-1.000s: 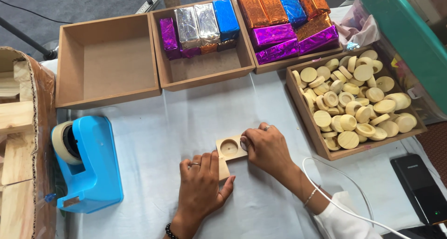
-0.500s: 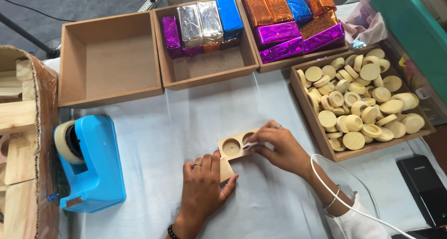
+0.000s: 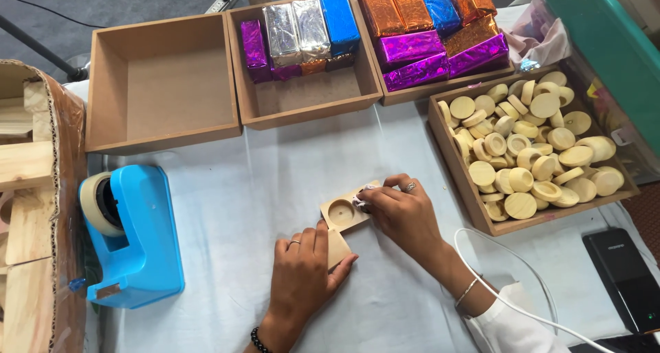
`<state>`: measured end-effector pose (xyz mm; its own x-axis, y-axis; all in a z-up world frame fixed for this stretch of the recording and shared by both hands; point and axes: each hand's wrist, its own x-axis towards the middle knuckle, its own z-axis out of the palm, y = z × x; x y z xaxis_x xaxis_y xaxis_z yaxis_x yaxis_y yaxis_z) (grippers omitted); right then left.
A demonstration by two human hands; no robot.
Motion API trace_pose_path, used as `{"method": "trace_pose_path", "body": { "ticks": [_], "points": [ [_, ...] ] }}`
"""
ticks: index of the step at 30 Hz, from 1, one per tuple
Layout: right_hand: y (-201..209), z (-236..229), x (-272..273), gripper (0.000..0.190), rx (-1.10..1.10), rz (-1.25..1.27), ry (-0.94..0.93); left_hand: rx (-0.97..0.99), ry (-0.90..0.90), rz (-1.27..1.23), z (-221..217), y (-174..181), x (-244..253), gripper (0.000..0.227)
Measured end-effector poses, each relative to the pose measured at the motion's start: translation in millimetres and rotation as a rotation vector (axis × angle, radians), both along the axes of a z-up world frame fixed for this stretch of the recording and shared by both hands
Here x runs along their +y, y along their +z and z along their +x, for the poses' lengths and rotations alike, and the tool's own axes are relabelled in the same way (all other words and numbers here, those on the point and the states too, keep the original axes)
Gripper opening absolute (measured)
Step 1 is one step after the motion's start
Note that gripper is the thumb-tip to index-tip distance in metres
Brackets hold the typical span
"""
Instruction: The person wraps a wooden block in purple foil and places it with other foil-wrapped blocks, then wipes wooden toy blocks and a two-cavity wooden piece with a white cloth, turning the pieces to wipe different surfaces. The person continues wiping additional wooden blocks on the table.
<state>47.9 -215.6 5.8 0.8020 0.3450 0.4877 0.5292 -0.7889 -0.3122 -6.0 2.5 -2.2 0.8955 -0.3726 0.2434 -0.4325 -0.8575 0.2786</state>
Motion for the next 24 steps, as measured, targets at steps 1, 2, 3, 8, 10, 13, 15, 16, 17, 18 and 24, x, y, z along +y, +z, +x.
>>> {"method": "trace_pose_path", "body": {
  "ticks": [1,2,3,8,10,13,15,16,17,18,24],
  "points": [
    [-5.0,0.3,-0.1,0.028,0.029,0.051,-0.009,-0.007,0.0,0.007,-0.5,0.0,-0.8,0.074],
    [-9.7,0.5,-0.8,0.031,0.059,0.102,-0.017,-0.013,0.0,0.014,-1.0,0.4,-2.1,0.075],
    [-5.7,-0.5,0.8,0.031,0.053,0.102,-0.02,-0.019,-0.003,0.013,0.3,1.2,-1.3,0.075],
    [3.5,3.1,-0.9,0.037,0.329,0.215,-0.004,-0.046,-0.013,0.0,3.7,4.1,0.0,0.072],
    [9.2,3.6,-3.2,0.041,0.367,0.208,0.022,-0.05,-0.007,0.01,4.1,3.9,0.7,0.071],
    [-0.6,5.8,-11.9,0.041,0.443,0.224,0.098,-0.055,0.004,0.017,4.1,4.4,2.0,0.07],
    [-7.1,7.6,-17.9,0.037,0.478,0.249,0.141,-0.057,0.001,0.016,4.3,5.0,3.4,0.07],
    [-7.3,8.7,-20.3,0.035,0.526,0.375,0.186,-0.035,0.003,0.002,4.6,5.0,4.2,0.07],
    [-7.3,9.8,-23.7,0.033,0.572,0.5,0.229,-0.015,0.003,-0.013,5.6,4.8,4.0,0.069],
    [-8.5,9.3,-24.7,0.033,0.57,0.501,0.224,-0.016,-0.002,-0.013,6.1,5.1,4.3,0.069],
    [-0.3,6.9,-26.1,0.02,0.228,0.697,-0.21,0.033,0.027,-0.053,4.2,3.1,3.8,0.07]
  ]
}}
